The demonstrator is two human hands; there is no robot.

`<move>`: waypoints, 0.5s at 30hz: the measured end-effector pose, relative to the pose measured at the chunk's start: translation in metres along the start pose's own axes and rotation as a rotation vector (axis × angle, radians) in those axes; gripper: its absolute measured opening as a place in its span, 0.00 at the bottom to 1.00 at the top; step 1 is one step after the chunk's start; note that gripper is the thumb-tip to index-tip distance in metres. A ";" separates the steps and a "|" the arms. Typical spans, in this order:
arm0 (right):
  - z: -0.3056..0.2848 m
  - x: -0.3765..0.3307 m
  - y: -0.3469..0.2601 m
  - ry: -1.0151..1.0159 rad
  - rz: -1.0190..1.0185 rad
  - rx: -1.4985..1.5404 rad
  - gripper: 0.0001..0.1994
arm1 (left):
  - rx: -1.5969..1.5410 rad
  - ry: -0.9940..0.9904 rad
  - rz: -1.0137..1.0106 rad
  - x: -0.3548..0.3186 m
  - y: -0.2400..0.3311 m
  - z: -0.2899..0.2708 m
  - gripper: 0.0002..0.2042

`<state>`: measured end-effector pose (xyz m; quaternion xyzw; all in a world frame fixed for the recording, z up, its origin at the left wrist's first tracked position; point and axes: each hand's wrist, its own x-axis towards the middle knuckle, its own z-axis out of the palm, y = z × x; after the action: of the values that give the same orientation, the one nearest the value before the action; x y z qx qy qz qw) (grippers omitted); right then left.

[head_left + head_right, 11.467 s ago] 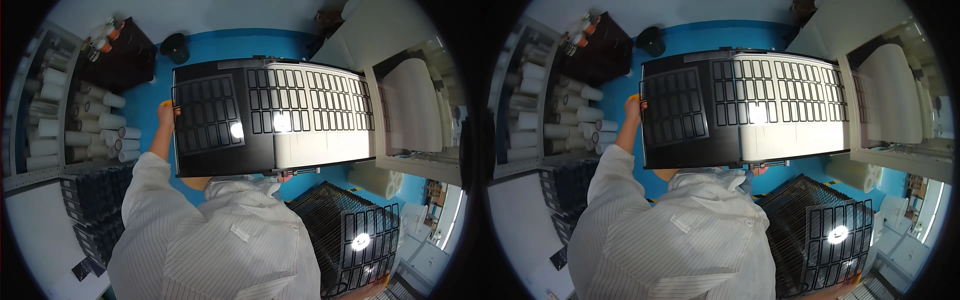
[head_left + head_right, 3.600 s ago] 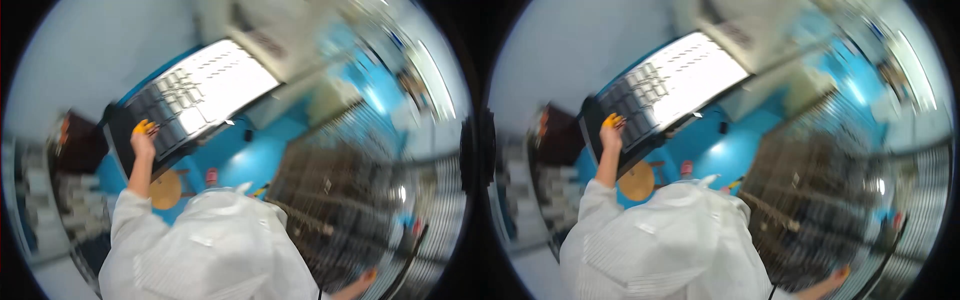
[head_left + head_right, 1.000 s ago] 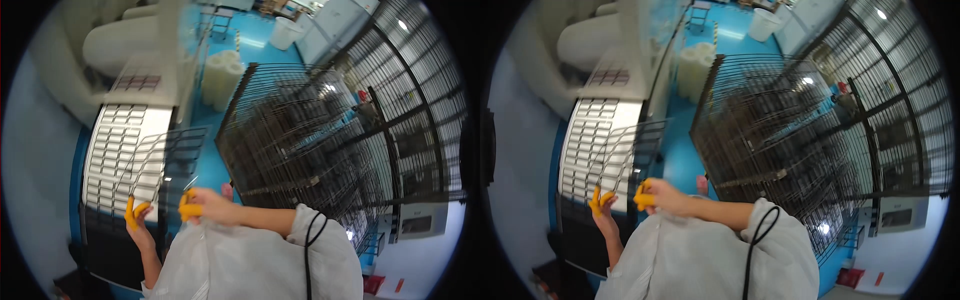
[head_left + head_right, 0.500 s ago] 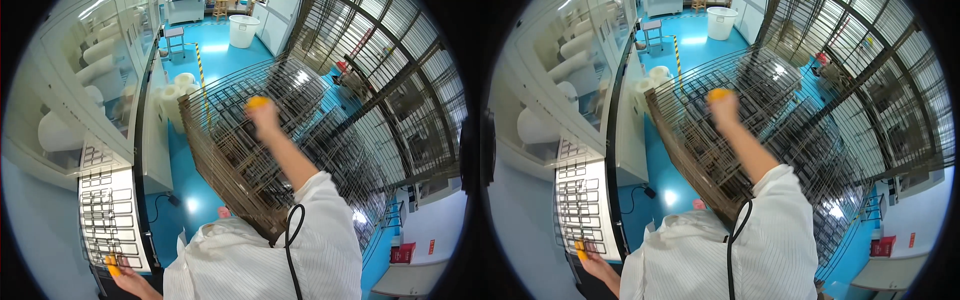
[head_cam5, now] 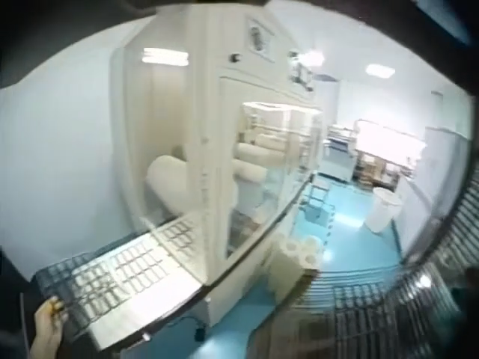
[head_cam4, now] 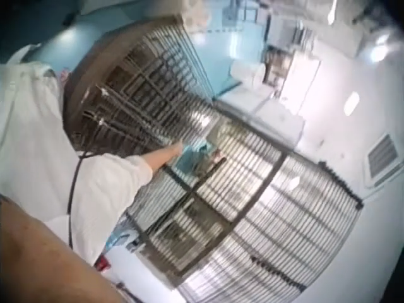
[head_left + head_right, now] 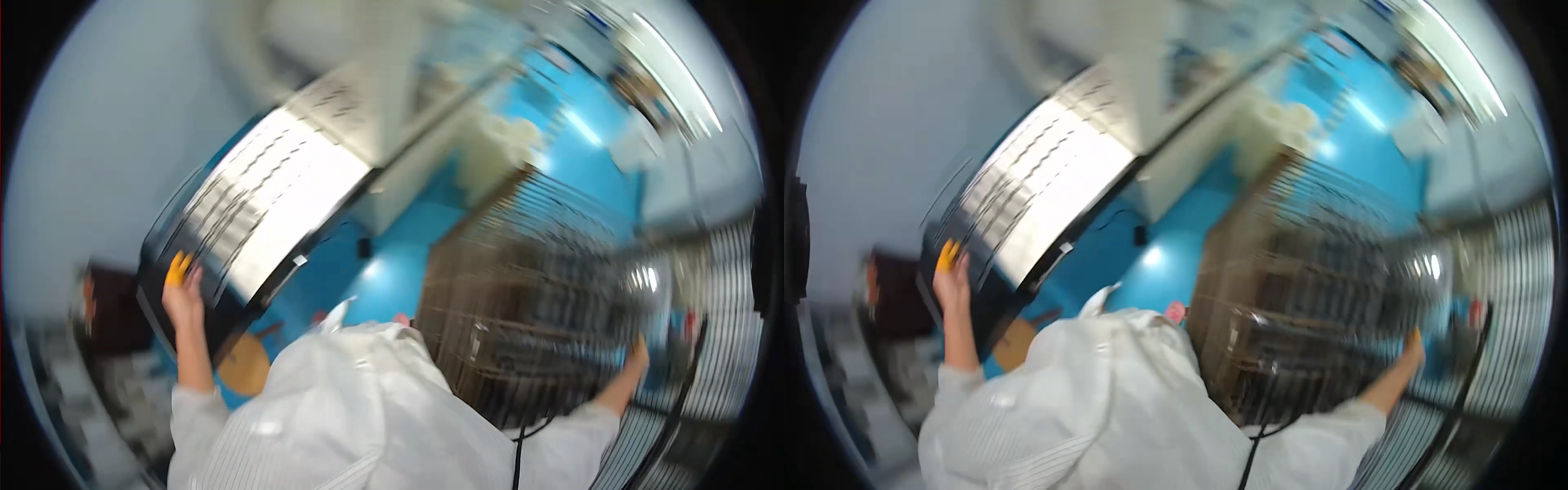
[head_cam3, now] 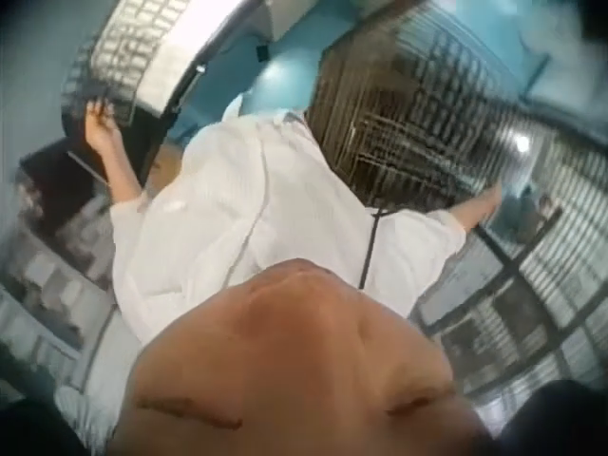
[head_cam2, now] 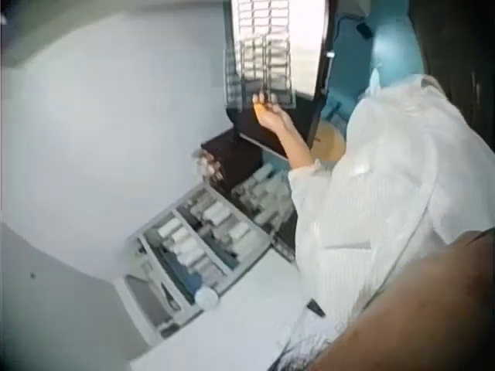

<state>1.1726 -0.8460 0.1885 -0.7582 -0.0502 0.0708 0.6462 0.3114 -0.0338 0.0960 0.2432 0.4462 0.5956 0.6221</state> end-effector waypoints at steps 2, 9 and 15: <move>0.174 0.005 0.100 -0.021 0.186 -0.441 0.21 | 0.101 0.085 0.277 -0.086 0.068 0.040 0.15; 0.321 0.102 -0.035 -0.376 0.086 0.092 0.20 | 0.137 0.371 0.125 -0.030 0.025 -0.011 0.16; 0.367 0.014 -0.096 -0.595 0.171 0.564 0.17 | 0.197 0.533 0.102 -0.026 0.024 -0.068 0.16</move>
<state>1.1248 -0.4715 0.2263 -0.4993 -0.1504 0.3511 0.7777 0.2441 -0.0703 0.0897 0.1596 0.6368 0.6227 0.4257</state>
